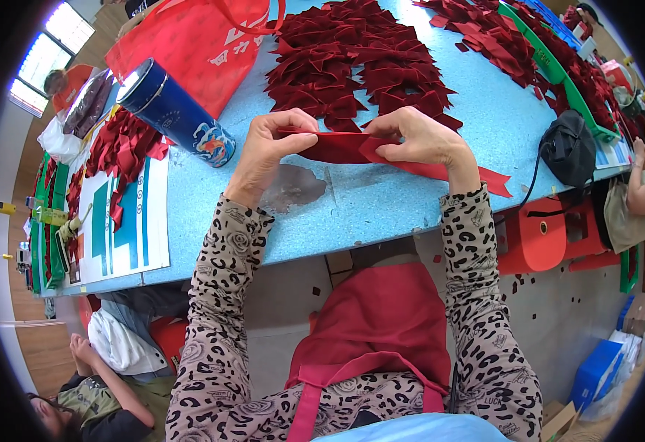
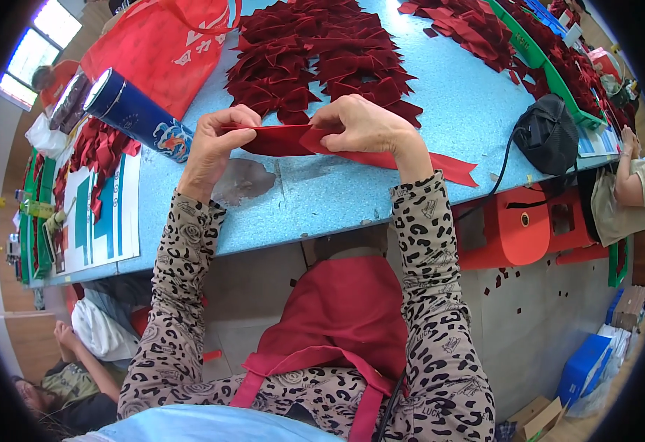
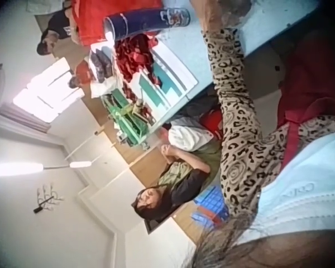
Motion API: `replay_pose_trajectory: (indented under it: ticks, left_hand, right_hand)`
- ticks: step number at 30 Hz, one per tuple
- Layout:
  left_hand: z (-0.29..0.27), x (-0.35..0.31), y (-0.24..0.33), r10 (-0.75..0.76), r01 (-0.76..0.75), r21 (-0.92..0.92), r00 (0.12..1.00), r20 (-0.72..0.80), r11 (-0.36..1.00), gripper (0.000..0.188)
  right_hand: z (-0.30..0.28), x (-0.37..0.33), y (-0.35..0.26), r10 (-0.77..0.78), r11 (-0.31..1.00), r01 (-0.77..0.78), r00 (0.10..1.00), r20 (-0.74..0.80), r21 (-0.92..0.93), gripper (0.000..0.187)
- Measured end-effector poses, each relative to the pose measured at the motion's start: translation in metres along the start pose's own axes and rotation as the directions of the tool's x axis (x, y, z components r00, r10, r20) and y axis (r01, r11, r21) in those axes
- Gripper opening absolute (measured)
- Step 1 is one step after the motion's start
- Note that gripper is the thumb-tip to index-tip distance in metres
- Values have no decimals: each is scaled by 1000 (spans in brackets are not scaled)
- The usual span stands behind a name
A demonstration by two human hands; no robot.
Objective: Assembling or finishing red fabric decorative items at a factory workbench.
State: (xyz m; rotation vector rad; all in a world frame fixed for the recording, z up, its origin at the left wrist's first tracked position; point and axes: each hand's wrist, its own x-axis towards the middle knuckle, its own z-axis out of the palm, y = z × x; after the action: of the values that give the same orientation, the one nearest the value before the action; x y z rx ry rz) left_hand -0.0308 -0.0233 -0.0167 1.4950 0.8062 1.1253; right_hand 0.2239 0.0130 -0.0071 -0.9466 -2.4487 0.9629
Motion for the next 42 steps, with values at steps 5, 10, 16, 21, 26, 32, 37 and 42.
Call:
replay_pose_trajectory:
  ticks: [5, 10, 16, 21, 26, 32, 37, 42]
  left_hand:
    - [-5, 1, 6, 6, -6, 2, 999, 53, 1000, 4]
    - [-13, -1, 10, 29, -30, 22, 996, 80, 999, 6]
    - [-13, -6, 10, 11, -21, 55, 986, 168, 998, 7]
    - [-13, -8, 9, 5, -28, 109, 978, 210, 994, 7]
    - [-7, -9, 5, -38, 14, 123, 980, 196, 992, 6]
    - [-3, -11, 1, -46, 10, 164, 976, 215, 986, 4]
    - [-1, -13, -4, -43, 2, 194, 978, 206, 981, 4]
    - [-6, -14, -6, -66, 31, 188, 980, 186, 982, 7]
  right_hand:
    - [-4, -2, 4, 23, 999, -22, 1000, -18, 38, 21]
    - [2, 4, 2, -14, 989, 27, 996, -89, 147, 19]
    - [12, 11, 5, 0, 987, 17, 994, -105, 160, 17]
    - [21, 15, 4, 17, 969, 20, 989, -147, 247, 16]
    - [25, 16, -1, -14, 962, 64, 983, -186, 267, 15]
    - [33, 21, -3, -50, 947, 125, 967, -250, 295, 13]
    - [36, 21, -11, -22, 957, 100, 960, -278, 273, 10]
    - [42, 24, -11, 3, 947, 73, 972, -236, 312, 10]
